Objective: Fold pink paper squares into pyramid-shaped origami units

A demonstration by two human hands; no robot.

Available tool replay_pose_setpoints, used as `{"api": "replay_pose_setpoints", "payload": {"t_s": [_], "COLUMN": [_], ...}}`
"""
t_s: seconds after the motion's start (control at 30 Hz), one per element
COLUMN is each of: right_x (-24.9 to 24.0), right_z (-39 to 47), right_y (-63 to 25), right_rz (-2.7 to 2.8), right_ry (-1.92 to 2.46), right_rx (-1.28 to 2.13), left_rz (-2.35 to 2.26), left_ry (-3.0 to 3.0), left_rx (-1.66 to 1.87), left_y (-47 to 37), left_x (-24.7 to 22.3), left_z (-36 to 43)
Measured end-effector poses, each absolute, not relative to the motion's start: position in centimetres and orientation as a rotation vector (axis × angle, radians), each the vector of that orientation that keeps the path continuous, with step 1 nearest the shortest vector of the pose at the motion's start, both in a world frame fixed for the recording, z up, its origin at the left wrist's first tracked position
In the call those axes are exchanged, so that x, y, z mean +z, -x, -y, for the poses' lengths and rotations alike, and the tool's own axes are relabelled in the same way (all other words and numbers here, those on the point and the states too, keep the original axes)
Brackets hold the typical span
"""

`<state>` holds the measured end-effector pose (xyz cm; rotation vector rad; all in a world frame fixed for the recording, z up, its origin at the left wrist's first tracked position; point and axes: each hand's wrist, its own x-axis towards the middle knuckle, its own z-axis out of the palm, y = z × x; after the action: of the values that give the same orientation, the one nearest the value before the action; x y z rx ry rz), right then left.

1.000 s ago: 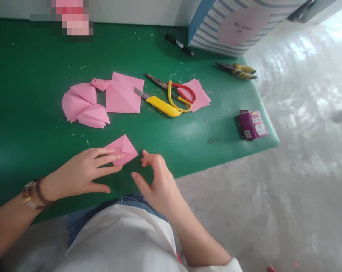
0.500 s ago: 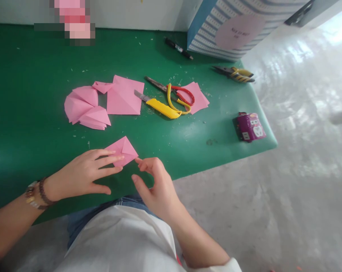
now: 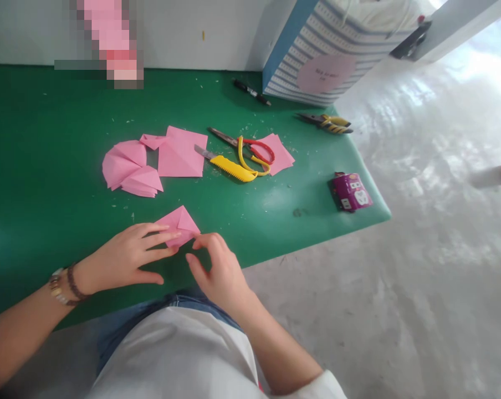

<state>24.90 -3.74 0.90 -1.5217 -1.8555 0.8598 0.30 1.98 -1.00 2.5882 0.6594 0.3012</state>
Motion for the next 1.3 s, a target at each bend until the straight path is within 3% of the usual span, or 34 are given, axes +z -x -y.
{"api": "replay_pose_setpoints", "payload": {"t_s": [0.17, 0.4, 0.57, 0.73, 0.97, 1.3], "right_x": [0.1, -1.6, -1.9, -1.3, 0.7, -1.1], "right_z": [2.3, -1.1, -2.2, -2.1, -4.5, -6.4], "right_y": [-25.5, -23.5, -23.3, -23.3, -22.6, -22.6], "right_rz": [1.806, 2.180, 2.145, 2.057, 2.175, 2.128], "right_ry": [1.614, 1.489, 1.437, 1.408, 1.043, 0.842], "right_rx": [0.597, 0.319, 0.317, 0.330, 0.435, 0.607], "left_rz": [-0.657, -0.615, -0.627, -1.059, -1.221, -1.349], "left_ry": [-2.614, -2.585, -2.380, -2.115, -1.316, -1.390], "left_rx": [0.255, 0.307, 0.587, 0.904, 0.824, 1.020], "left_y": [0.0, 0.4, 0.3, -0.8, -2.2, -2.3], "left_x": [-0.8, -0.7, 0.4, 1.5, 1.7, 0.9], "left_z": [-1.9, -2.3, -2.7, -2.1, -3.1, -2.9]}}
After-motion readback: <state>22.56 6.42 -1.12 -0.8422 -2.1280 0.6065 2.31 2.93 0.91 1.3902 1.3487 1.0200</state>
